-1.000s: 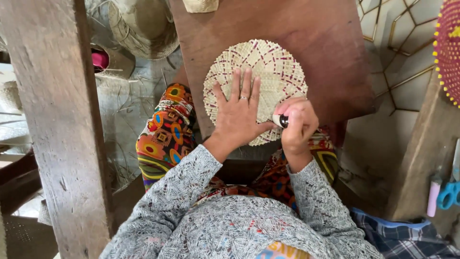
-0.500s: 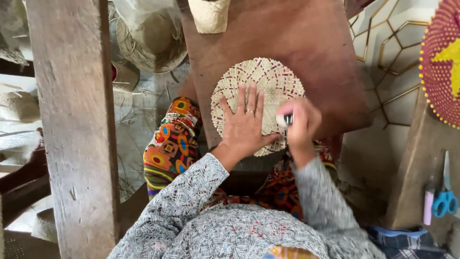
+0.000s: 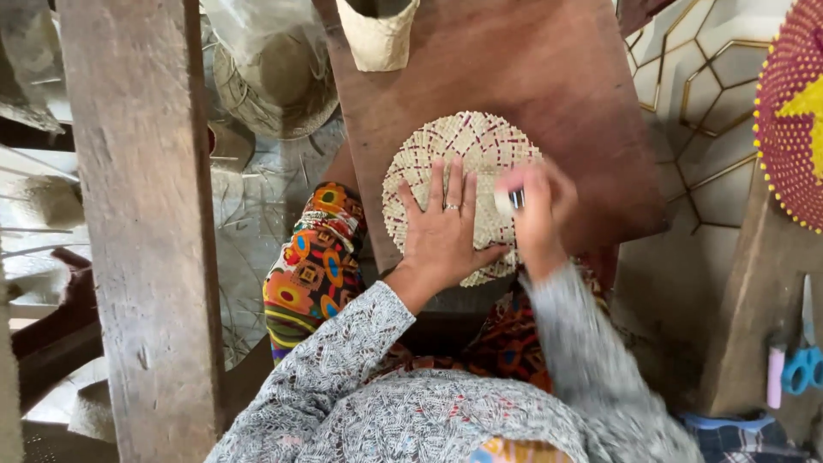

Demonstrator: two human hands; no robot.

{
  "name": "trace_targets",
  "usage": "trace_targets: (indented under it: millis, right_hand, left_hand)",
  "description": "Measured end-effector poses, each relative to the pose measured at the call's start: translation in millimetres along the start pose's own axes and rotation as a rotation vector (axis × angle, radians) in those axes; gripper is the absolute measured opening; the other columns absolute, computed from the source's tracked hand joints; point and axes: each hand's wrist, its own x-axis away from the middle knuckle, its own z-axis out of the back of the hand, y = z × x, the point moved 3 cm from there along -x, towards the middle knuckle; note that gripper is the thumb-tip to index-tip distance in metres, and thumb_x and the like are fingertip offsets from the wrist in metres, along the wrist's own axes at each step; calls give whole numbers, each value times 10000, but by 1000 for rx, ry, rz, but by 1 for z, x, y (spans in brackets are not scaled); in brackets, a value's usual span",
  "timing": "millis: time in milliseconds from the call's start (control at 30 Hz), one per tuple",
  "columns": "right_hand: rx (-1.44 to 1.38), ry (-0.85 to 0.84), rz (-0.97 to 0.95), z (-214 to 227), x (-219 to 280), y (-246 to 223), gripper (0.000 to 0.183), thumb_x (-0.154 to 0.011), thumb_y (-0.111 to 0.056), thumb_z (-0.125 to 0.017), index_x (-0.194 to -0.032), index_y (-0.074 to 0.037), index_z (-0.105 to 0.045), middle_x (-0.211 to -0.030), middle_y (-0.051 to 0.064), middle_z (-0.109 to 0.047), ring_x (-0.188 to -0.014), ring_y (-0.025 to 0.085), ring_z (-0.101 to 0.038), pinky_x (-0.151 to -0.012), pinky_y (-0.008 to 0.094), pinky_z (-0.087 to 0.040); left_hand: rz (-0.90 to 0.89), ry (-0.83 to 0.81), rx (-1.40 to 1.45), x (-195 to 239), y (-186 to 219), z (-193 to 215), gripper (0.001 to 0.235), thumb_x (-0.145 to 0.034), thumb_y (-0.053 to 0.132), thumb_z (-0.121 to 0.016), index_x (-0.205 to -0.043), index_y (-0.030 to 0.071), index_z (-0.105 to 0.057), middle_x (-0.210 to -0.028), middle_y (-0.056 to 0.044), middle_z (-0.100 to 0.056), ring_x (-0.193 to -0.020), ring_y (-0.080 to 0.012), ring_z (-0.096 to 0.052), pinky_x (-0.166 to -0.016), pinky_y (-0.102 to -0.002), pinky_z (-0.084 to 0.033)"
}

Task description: Applying a liquid finish and smoothing the surface of a circular woven mat by hand.

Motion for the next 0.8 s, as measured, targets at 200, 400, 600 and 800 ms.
trace_targets:
  millis: [200, 400, 600, 800]
  right_hand:
    - [89, -9, 141, 1, 0, 18, 424, -1020, -211, -510, -661, -63, -680, -659, 99, -683, -670, 261, -690, -701, 327, -530]
    - [-8, -13, 88, -22, -63, 23, 413, -956, -246, -514, -603, -64, -625, -568, 70, -625, -610, 187, -587, -697, 297, -494]
    - [27, 46, -1, 7, -13, 8, 426, -971, -240, -467, -620, -64, -633, -562, 118, -623, -638, 207, -604, -704, 290, -487]
    - [0, 23, 124, 7, 16, -6, 454, -1038, -289, -491, -700, -48, -675, -657, 108, -676, -631, 174, -588, -659, 274, -487]
  left_hand:
    - [-29, -1, 17, -6, 1, -13, 1166, -858, 822, -499, -1621, 13, -148, -1696, -237, -29, -1554, -451, 26, -1081, -843, -58]
    - [-26, 16, -63, -13, -24, -17, 1171, -852, 873, -426, -1628, 42, -147, -1700, -212, -64, -1563, -415, 3, -1087, -840, -103]
    - [-240, 194, -223, -23, -53, -11, 670, -1002, 641, -360, -1589, 319, -328, -1719, -78, -158, -1570, -324, -151, -1120, -831, -104]
    - [-7, 125, -90, -6, 0, -1, 1008, -930, 812, -375, -1627, 98, -227, -1698, -198, -141, -1560, -415, -85, -1082, -839, -74]
